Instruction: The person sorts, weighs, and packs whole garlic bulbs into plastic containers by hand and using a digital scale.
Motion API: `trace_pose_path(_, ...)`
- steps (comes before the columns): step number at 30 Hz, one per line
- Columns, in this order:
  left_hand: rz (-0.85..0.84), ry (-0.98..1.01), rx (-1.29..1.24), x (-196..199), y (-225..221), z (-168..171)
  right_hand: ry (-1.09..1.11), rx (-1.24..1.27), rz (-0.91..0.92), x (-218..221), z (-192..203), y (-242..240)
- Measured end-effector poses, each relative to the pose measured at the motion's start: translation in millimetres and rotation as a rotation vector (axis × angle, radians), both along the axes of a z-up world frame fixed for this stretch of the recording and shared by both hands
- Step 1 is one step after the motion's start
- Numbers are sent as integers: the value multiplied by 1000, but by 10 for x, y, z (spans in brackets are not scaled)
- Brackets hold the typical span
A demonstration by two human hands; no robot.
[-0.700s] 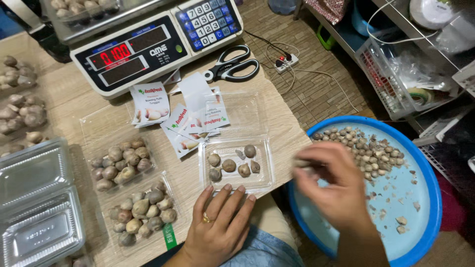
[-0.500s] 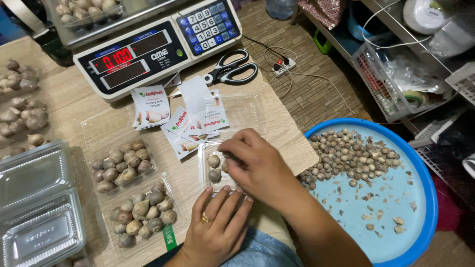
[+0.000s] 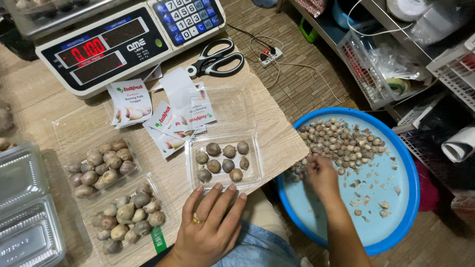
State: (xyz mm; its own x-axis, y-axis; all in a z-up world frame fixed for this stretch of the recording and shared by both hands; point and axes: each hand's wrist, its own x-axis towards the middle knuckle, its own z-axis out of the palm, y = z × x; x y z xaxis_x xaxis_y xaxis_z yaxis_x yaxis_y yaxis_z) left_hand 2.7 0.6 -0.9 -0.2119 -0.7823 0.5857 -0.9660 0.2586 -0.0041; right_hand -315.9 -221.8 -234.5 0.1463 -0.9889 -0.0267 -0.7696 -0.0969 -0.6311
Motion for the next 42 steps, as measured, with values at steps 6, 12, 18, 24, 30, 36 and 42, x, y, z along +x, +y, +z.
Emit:
trace_pose_path(6,25,-25,-8,-12,-14,11,176,74,107,38,-525,298)
trace_pose_path(12,23,-10,-2,-27,-8,-3,257,246,52,168,-456,281)
trace_pose_path(18,33,-9,-13,-30,-6,-7,233,301,22,118,-609,193)
trace_pose_path(24,-42,53,-53,5,14,45,137,156,-23,-194,-674,157)
trace_pose_path(30,-76,55,-72,26,10,74,-308,150,-83,505,1938,444)
trace_pose_path(36,-70,70,-76,36,54,76,-312,-86,453,1419,3051,692)
trace_pose_path(42,-68,108,-78,58,91,63,-113,-67,733,1901,2933,657)
